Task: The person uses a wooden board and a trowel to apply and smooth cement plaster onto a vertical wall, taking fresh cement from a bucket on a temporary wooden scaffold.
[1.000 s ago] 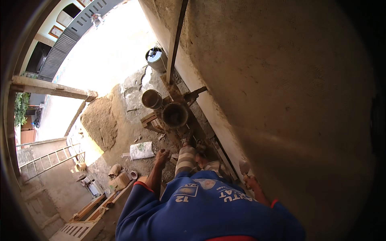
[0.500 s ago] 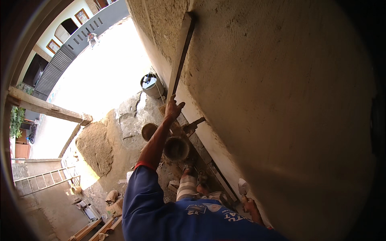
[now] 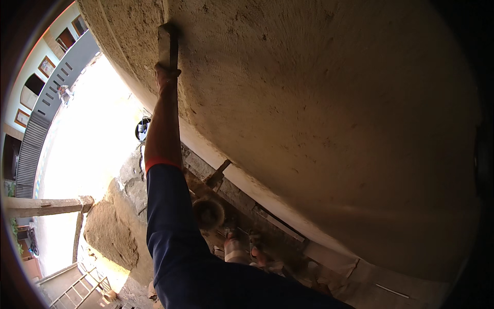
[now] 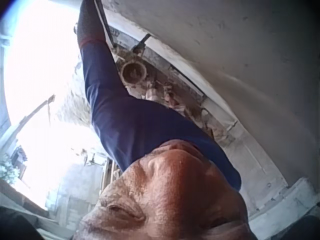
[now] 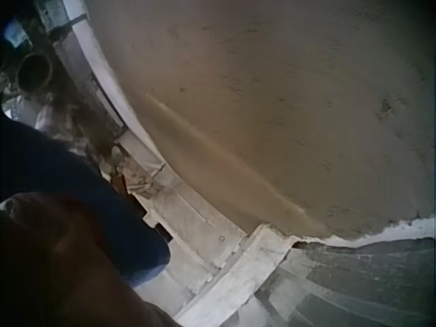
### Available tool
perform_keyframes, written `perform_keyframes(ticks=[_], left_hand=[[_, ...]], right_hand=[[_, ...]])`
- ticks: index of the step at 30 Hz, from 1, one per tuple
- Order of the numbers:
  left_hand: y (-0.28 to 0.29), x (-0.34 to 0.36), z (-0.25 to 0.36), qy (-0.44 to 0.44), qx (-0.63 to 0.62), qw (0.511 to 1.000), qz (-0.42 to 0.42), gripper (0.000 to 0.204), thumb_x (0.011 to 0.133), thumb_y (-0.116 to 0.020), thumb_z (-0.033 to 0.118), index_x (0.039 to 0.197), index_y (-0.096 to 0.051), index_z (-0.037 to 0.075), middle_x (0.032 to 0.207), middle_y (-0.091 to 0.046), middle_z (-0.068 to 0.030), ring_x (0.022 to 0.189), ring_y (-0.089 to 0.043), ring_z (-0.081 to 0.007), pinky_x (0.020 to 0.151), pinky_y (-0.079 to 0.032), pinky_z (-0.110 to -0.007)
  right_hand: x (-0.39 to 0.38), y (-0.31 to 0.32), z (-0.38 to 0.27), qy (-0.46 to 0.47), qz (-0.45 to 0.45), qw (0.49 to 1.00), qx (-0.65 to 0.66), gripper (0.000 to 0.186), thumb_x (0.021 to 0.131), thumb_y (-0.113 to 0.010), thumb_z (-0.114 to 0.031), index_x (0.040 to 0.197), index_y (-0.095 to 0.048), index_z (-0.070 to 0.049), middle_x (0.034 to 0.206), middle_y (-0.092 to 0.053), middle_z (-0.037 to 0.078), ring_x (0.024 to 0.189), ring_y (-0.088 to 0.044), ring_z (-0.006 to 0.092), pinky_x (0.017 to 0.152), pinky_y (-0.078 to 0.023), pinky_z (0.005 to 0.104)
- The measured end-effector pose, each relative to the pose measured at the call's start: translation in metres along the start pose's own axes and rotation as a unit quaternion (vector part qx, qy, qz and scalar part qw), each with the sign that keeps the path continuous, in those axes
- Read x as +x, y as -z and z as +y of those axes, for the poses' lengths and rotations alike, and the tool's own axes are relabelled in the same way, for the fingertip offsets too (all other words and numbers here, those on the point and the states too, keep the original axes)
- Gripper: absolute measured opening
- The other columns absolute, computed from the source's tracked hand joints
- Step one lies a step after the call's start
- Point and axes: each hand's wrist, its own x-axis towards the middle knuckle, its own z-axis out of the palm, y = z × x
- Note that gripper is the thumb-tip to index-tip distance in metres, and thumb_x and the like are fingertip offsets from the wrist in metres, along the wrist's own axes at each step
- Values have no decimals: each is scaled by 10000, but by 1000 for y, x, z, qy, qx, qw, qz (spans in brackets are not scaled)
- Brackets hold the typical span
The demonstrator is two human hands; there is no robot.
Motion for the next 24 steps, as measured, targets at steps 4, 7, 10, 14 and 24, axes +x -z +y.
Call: perform_keyframes(ticks=[4, 7, 10, 14, 24], left_hand=[[6, -7, -13, -116, -22, 993, 16, 561, 681, -795, 251, 990, -403, -6, 840, -542, -123, 719, -580, -217, 583, -500, -355], [32, -64, 25, -35, -37, 996, -74, 634, 663, -791, 231, 1096, -390, 0, 993, -580, -192, 881, -603, -314, 767, -492, -426], [63, -117, 36, -64, -4, 993, -98, 600, 674, -797, 257, 1041, -397, 1, 924, -576, -174, 826, -593, -284, 714, -494, -406], [113, -196, 43, -144, -47, 986, -75, 653, 647, -837, 226, 1100, -423, 4, 952, -581, -145, 931, -568, -242, 808, -467, -361], [164, -401, 228, -168, -173, 928, -285, 585, 642, -779, 8, 1172, -535, -25, 1112, -617, -146, 1031, -589, -235, 935, -453, -362]], right_hand=[[-20, -21, 25, 10, -13, 998, -66, 377, 916, -520, -324, 1054, -568, 23, 831, -625, 102, 684, -613, 216, 630, -493, 383], [-28, -35, 43, 56, -13, 982, -180, 363, 922, -513, -318, 1022, -587, 22, 822, -625, 97, 671, -611, 211, 610, -489, 375], [-19, -49, 56, 80, -3, 994, -81, 349, 927, -509, -311, 997, -600, 19, 803, -621, 90, 650, -605, 201, 584, -483, 366], [11, -52, 58, -68, -36, 897, 435, 309, 929, -525, -294, 1013, -600, -6, 786, -613, 88, 613, -588, 177, 547, -480, 356], [82, -85, 69, 148, 84, 935, 312, 451, 872, -606, -310, 1245, -504, -77, 955, -639, 85, 798, -628, 238, 630, -521, 383]])
